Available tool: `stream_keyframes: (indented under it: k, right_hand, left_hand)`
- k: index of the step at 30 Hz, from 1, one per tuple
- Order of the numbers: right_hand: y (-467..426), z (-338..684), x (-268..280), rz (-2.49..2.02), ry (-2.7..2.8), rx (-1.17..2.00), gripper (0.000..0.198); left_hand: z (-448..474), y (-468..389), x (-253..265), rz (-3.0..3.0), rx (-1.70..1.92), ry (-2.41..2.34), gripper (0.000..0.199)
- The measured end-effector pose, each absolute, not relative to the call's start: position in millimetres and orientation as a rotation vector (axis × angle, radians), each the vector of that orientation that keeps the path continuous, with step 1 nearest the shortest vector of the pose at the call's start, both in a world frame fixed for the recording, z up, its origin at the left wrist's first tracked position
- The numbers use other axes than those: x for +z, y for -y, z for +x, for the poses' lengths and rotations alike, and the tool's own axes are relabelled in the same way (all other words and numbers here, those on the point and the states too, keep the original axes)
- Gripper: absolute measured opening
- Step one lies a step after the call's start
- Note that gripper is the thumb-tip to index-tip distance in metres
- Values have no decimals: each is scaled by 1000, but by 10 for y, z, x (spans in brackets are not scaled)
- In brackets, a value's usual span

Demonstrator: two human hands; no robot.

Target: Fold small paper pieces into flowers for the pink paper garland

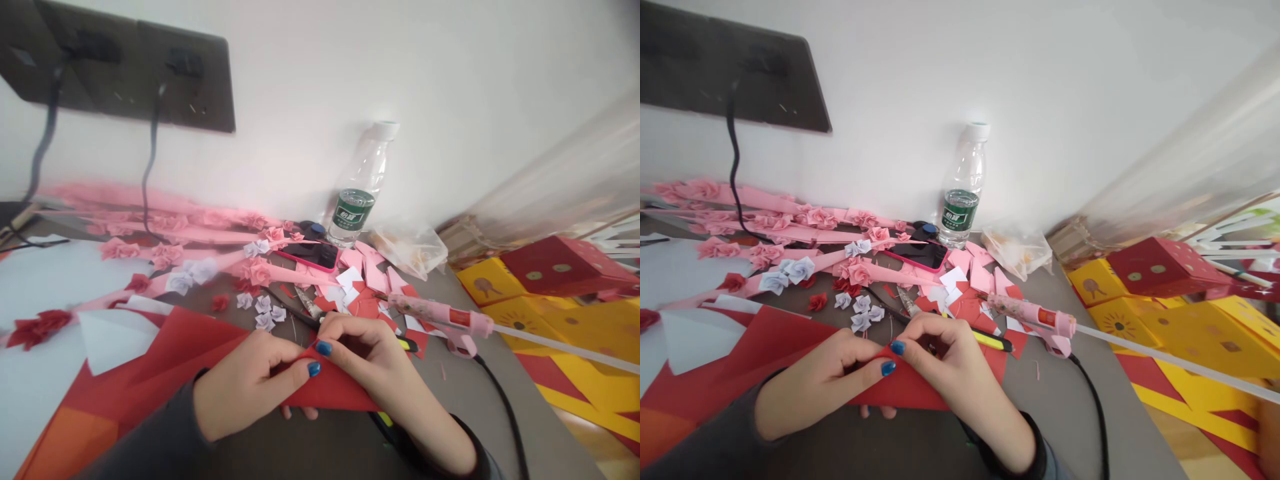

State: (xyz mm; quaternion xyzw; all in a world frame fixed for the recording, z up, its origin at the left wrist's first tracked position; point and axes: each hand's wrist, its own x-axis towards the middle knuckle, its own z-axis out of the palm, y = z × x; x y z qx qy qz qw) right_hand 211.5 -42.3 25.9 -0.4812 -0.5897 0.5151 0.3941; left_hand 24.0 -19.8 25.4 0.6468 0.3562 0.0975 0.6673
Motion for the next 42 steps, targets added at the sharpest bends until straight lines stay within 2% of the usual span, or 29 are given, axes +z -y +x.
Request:
stream_keyframes:
  k: [8,15,31,37,42]
  right_hand:
    - [432,2108,268,-1248,1497,1276,35]
    - [428,2103,271,-1270,1484,1329,20]
    - [437,2097,261,-1244,1451,1382,19]
    - [446,2091,260,-1193,1429,1409,17]
    - [471,2087,282,-1210,1405,1459,20]
  left_hand:
    - [234,184,249,1608,276,-861,38]
    - [235,180,228,1623,275,-882,42]
    - [234,208,238,1774,352,-936,33]
    - [224,191,217,1874,367,-890,38]
    - [225,202,234,1680,293,-821,34]
